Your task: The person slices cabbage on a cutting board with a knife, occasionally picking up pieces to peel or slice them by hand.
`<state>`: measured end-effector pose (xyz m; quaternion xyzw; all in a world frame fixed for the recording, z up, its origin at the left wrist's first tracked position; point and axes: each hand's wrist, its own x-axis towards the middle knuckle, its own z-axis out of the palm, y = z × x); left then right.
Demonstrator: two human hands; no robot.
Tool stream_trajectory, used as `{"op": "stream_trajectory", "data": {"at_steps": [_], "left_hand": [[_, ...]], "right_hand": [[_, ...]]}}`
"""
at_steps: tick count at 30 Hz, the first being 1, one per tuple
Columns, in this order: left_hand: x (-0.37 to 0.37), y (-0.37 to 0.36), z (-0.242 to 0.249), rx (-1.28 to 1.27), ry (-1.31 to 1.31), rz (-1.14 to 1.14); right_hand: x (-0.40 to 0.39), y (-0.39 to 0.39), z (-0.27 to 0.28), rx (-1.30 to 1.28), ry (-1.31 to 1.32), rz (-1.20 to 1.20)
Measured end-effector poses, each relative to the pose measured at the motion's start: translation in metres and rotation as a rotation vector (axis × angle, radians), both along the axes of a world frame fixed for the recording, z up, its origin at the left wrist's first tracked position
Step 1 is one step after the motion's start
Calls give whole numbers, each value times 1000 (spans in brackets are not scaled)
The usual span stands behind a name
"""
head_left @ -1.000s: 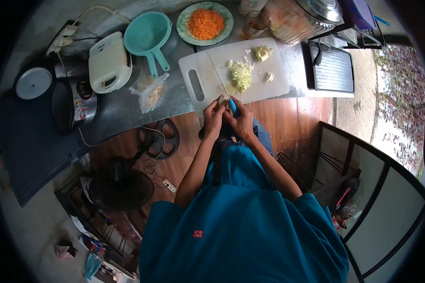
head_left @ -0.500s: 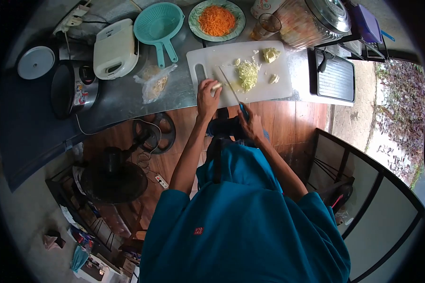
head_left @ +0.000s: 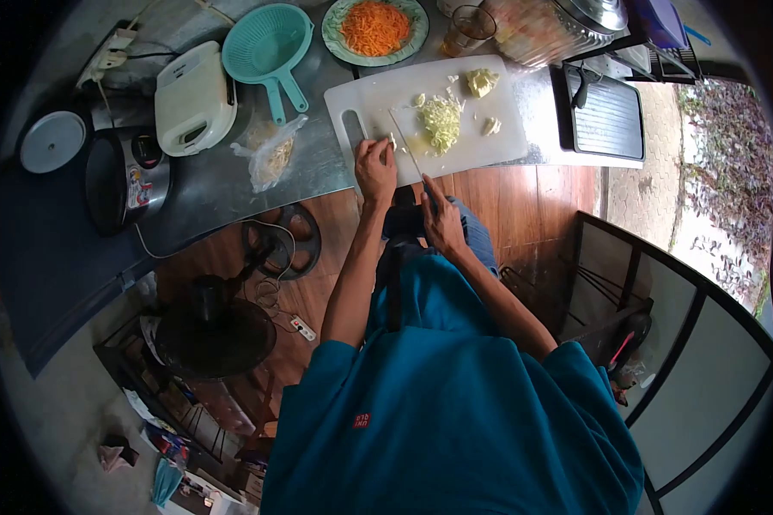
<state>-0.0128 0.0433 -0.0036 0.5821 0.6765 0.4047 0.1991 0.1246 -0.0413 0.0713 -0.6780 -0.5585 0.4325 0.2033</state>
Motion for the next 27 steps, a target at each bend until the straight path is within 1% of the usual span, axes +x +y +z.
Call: {"op": "stream_trajectory", "data": {"at_steps": [3,5,8,10,14,16,17,19,20,21,23,24,26,27], "left_hand": [[3,0,-3,50,4,29],[5,0,-4,77,17,32],[10,1,-5,90,-15,58],[10,3,-8,136,-3,93],[12,1,-10,133,15,88],[10,0,-10,91,18,87],[9,0,-7,98,21,82],[7,1,-6,88,41,50],[8,-1,-3,94,42,52],[10,-3,2,63,4,43],[11,-6,10,24,-32,30],[10,-6,9,38,-17,14],[9,-8,7,49,1,-8],[8,-5,7,44,11,-14]], "right_hand": [[-6,-11,-2,-30,63,-41],[-10,-15,-8,-7,71,-64],[-14,-18,-11,-69,62,-29],[-19,-18,-13,-6,59,-34],[-24,-6,-26,-23,54,-20],[-30,5,-31,23,-61,-31],[-29,3,-31,30,-57,-37],[-17,-7,-44,133,-44,-13],[-13,-13,-50,185,12,-38],[-13,-11,-48,189,15,-34],[-12,-8,-45,138,14,-113],[-11,-4,-40,136,15,-117],[-11,3,-27,20,38,-114],[-10,3,-28,26,39,-114]]}}
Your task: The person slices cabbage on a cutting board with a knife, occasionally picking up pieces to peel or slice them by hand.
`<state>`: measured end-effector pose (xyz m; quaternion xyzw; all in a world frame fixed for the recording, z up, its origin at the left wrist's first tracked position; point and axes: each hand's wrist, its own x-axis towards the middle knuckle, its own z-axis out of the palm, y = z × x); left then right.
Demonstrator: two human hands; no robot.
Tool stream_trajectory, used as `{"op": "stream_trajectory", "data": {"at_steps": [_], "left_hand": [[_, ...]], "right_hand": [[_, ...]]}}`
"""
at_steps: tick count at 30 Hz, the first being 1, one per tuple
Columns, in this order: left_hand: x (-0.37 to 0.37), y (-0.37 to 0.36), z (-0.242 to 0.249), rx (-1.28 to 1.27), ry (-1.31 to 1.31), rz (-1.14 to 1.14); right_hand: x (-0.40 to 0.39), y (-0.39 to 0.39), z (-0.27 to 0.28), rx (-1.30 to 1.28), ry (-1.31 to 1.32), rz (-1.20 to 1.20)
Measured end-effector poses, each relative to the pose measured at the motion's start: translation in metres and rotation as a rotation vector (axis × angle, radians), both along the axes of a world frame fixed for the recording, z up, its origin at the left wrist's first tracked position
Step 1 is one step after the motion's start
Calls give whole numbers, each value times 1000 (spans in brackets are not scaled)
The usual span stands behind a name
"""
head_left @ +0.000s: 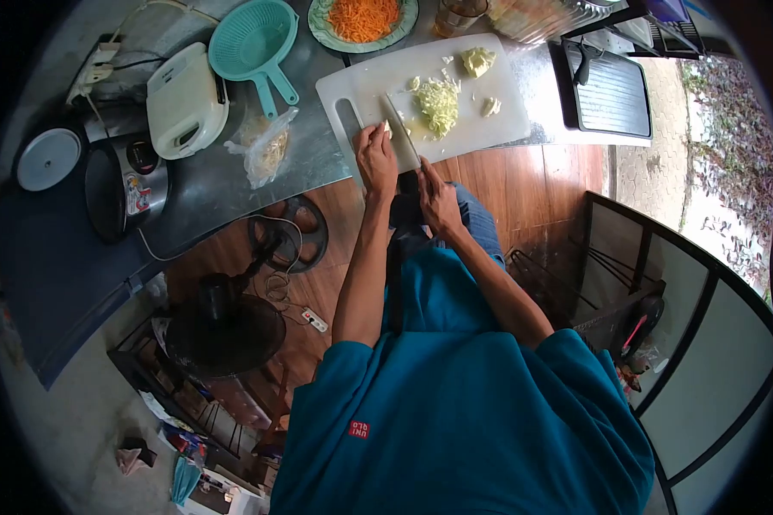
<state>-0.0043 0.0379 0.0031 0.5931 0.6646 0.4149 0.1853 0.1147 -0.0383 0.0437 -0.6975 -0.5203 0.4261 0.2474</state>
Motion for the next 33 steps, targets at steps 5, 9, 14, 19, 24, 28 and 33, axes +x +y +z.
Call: {"op": "stream_trajectory", "data": {"at_steps": [5,9,14,19,24,28,33], "left_hand": [[14,5,-8,49,22,36],[12,11,-6,16,17,60],[10,14,-11,-32,20,65],[13,12,-8,-34,11,76],[10,13,-10,-26,42,77],[14,11,-9,-34,-13,72],[16,8,-8,14,45,67]], "right_hand": [[8,-8,-2,14,37,50],[2,-12,14,-51,29,40],[-2,-20,15,-58,40,16],[-9,-22,3,15,39,4],[-16,-23,2,13,41,-56],[-12,-20,2,-21,12,-14],[-8,-1,-6,-39,-82,84]]}}
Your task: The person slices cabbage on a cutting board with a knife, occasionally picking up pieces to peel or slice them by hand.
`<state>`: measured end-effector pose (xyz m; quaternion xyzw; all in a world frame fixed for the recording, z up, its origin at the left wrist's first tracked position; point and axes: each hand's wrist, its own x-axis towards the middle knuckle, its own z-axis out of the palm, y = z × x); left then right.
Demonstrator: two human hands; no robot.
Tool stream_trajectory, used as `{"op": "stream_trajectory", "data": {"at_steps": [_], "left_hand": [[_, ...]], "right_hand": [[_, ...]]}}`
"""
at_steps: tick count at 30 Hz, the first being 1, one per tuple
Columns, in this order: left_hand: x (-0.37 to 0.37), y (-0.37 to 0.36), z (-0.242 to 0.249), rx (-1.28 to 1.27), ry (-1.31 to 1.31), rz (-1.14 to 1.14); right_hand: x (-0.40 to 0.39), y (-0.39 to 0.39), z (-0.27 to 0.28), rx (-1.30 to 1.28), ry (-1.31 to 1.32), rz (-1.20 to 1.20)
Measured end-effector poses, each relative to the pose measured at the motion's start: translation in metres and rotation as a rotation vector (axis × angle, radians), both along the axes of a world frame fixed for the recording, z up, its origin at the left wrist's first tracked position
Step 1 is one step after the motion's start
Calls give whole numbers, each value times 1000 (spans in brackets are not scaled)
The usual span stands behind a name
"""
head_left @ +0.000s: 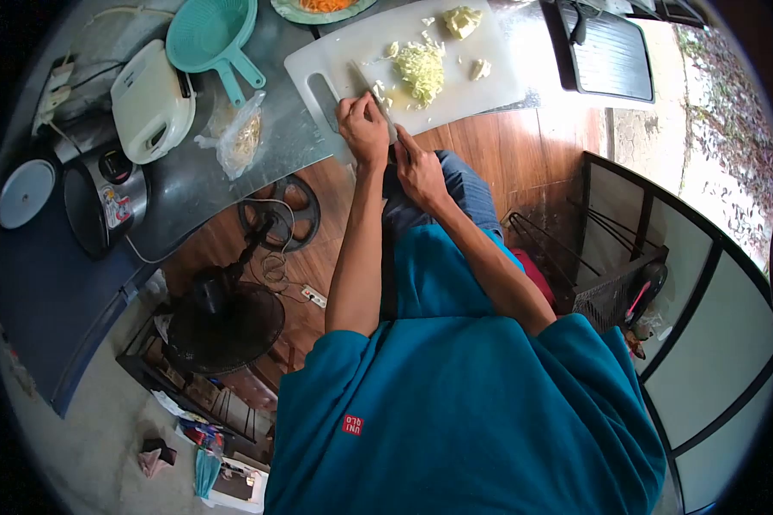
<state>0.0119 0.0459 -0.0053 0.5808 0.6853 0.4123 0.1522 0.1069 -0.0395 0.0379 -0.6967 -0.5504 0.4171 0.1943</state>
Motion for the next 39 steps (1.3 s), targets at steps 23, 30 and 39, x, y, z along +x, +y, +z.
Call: {"op": "stream_trajectory", "data": {"at_steps": [23,30,39], "left_hand": [[-5,2,-1,-29,-119,23],[-8,1,5,-100,-202,34],[-9,6,3,-68,-194,27]], "right_hand": [[5,6,-9,160,110,-61],[3,2,2,85,175,-113],[6,-2,17,8,175,-85]]}}
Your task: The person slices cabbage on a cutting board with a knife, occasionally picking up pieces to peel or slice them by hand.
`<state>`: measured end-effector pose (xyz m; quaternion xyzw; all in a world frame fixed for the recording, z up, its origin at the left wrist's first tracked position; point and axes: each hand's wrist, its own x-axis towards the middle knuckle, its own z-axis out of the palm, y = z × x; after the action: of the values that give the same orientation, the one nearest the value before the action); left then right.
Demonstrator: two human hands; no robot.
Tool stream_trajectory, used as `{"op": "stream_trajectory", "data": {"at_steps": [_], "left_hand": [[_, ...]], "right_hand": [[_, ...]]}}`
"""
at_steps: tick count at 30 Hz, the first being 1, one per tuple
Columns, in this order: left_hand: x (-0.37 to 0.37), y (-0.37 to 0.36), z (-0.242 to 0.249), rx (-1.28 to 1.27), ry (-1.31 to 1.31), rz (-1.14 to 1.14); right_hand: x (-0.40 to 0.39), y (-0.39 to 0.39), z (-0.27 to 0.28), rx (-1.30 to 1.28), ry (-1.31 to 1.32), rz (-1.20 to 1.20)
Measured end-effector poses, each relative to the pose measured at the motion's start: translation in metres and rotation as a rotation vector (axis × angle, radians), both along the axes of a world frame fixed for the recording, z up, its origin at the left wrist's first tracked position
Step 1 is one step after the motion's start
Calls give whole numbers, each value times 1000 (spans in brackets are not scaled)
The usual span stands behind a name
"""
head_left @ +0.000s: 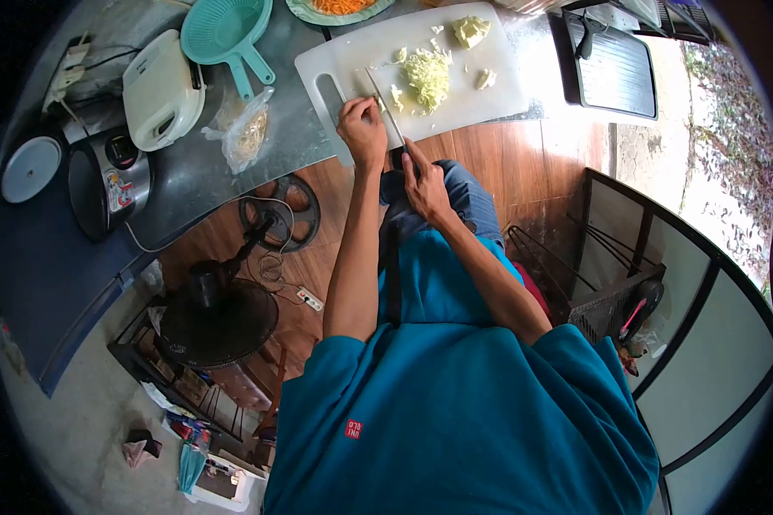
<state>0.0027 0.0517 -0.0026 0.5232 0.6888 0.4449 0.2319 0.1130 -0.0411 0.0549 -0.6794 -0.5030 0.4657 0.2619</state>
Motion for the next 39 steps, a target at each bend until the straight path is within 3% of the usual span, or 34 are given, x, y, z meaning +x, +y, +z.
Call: {"op": "stream_trajectory", "data": {"at_steps": [3,6,9,11,18,21,34,37,39], "left_hand": [[3,-3,1,17,27,3],[3,-3,5,21,1,12],[2,-3,2,8,13,1],[1,-2,3,31,91,-7],[0,-2,8,-35,-75,6],[-2,-2,4,33,35,1],[-1,-5,-7,24,110,29],[1,-3,-4,12,-5,19],[0,-4,-1,27,115,5]], "right_hand": [[0,-3,-7,-43,14,9],[-1,5,-25,96,27,-9],[3,13,-30,174,-107,53],[4,18,-20,78,-225,116],[-7,7,-22,156,-124,-45],[-4,6,-22,210,-78,14],[-7,-4,-22,128,-186,94],[-11,5,-30,54,-273,99],[-6,6,-33,83,-265,115]]}}
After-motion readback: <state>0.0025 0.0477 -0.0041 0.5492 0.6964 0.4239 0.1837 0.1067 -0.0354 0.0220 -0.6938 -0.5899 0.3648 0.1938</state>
